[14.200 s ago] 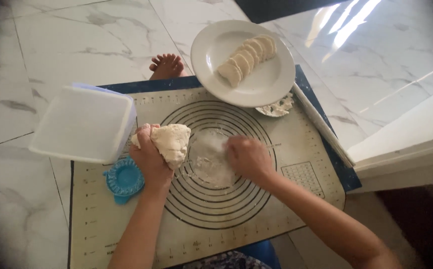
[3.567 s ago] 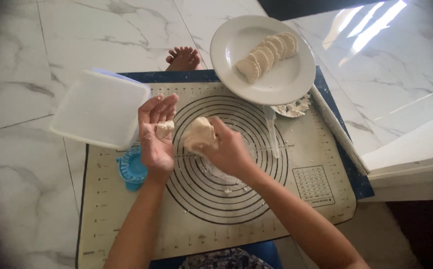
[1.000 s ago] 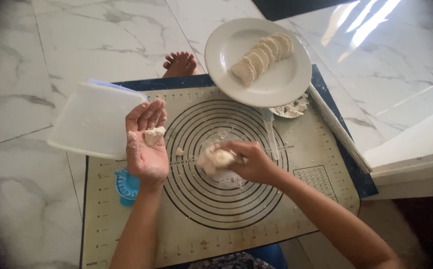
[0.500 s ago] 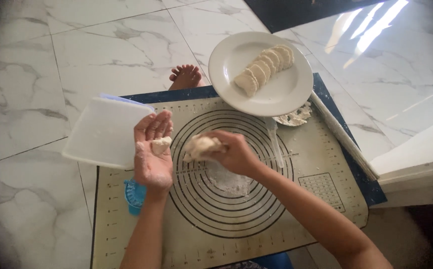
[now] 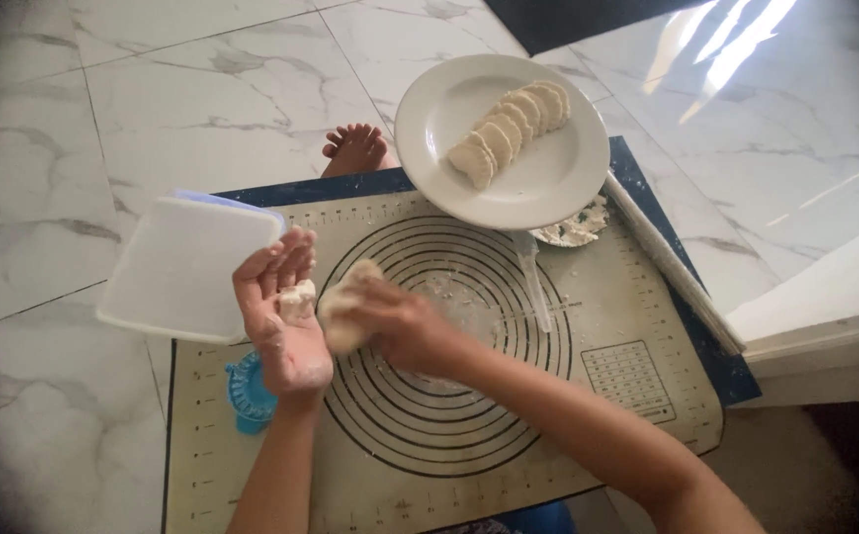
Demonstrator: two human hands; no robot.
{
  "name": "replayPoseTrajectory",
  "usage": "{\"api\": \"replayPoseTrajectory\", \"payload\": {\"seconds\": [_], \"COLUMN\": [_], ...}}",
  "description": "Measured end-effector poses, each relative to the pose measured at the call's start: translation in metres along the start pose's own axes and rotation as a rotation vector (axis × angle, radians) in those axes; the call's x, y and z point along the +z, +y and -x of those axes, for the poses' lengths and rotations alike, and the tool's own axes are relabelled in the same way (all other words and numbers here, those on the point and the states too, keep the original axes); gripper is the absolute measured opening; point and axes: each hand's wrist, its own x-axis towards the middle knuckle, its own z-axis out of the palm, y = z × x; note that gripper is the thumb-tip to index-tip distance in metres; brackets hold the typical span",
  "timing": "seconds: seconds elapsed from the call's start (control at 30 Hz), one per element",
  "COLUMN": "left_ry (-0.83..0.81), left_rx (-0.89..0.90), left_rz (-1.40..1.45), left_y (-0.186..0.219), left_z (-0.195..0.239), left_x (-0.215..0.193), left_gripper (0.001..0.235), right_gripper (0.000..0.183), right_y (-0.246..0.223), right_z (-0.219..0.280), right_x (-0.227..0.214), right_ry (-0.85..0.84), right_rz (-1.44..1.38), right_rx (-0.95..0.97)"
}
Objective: Kneading and shaping dough by hand on a silicone pastry mat.
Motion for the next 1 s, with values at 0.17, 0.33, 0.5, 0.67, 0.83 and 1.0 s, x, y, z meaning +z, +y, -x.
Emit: {"api": "replayPoseTrajectory", "payload": {"seconds": [0.17,0.33,0.5,0.67,0.83,1.0], "left_ry": [0.009,0.023,-0.031,-0.100,-0.356,-0.347], "left_rx": [-0.045,-0.076,-0.117,-0.400,-0.302,-0.415], "left_rz": [0.033,0.007,0.073,-0.017,0.120,0.420], "left_y": [-0.001,-0.002,-0.005,0.029,0.016,0.010], "left_z": [-0.003,-0.001,-0.001,-0.001,0.019,0.020], "left_x": [-0.004,-0.003,0.003,0.042,0.051,0.046], "left_gripper": [0.072,0.064,0.074,0.077,0.103,0.096], "right_gripper": [0.039,0.035,0.032,0.060,0.056,0.030], "right_y": [0.008,0.026,0.022,-0.015,0.000,-0.034], "right_z": [-0.002,-0.009,-0.002,0.012,0.023,0.005], "right_x": [0.011,-0.004,-0.037,-0.085,-0.077,-0.071], "right_ry": [0.076,0.143,0.098,-0.115,0.195,0.110], "right_rz": [-0.085,-0.364,-0.081,-0.296,-0.229,0.041], "right_rx": [0.010,0.137,0.161,0.205,0.176,-0.206]}}
